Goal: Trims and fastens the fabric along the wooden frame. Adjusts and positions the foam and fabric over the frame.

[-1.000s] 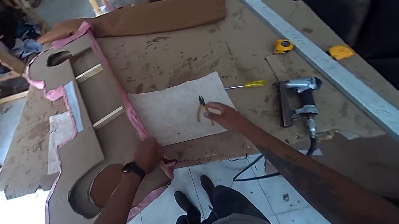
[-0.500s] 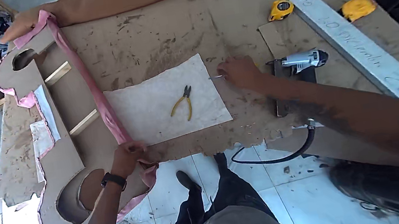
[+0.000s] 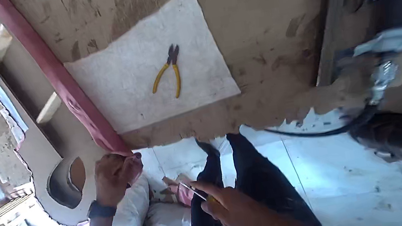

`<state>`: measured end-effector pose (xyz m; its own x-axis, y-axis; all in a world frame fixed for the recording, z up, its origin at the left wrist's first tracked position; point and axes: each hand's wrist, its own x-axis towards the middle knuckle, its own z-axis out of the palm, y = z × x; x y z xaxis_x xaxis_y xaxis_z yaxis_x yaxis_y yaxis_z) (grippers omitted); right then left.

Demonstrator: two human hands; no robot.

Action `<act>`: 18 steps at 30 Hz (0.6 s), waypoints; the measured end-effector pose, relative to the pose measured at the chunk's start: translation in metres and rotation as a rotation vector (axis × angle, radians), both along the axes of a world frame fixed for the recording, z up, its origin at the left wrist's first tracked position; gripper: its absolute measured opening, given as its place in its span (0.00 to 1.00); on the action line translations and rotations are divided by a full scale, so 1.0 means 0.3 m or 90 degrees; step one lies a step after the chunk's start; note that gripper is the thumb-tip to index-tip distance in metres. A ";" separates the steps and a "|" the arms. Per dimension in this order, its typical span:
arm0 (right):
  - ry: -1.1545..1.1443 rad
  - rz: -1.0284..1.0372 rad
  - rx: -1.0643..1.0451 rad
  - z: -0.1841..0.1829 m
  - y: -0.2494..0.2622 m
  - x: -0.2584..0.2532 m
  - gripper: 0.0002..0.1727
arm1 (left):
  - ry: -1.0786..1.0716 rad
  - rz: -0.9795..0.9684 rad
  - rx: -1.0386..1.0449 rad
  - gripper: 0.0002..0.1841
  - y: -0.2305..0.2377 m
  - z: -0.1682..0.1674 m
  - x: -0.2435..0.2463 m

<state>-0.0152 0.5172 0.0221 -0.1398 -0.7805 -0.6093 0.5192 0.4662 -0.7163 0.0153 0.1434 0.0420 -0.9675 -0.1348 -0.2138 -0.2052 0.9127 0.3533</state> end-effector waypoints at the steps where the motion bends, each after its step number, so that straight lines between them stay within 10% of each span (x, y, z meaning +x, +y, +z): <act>1: -0.017 -0.032 -0.031 0.012 -0.025 0.028 0.32 | 0.048 -0.010 0.041 0.21 -0.008 -0.015 0.024; 18: 0.014 -0.152 -0.119 -0.223 -0.373 -0.003 0.22 | 0.263 0.000 0.074 0.19 -0.032 -0.121 0.064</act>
<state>-0.0163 0.4054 -0.0447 -0.3442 -0.8221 -0.4535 0.5824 0.1919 -0.7900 0.0346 0.1337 0.0056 -0.9749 -0.1331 0.1783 -0.0249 0.8616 0.5070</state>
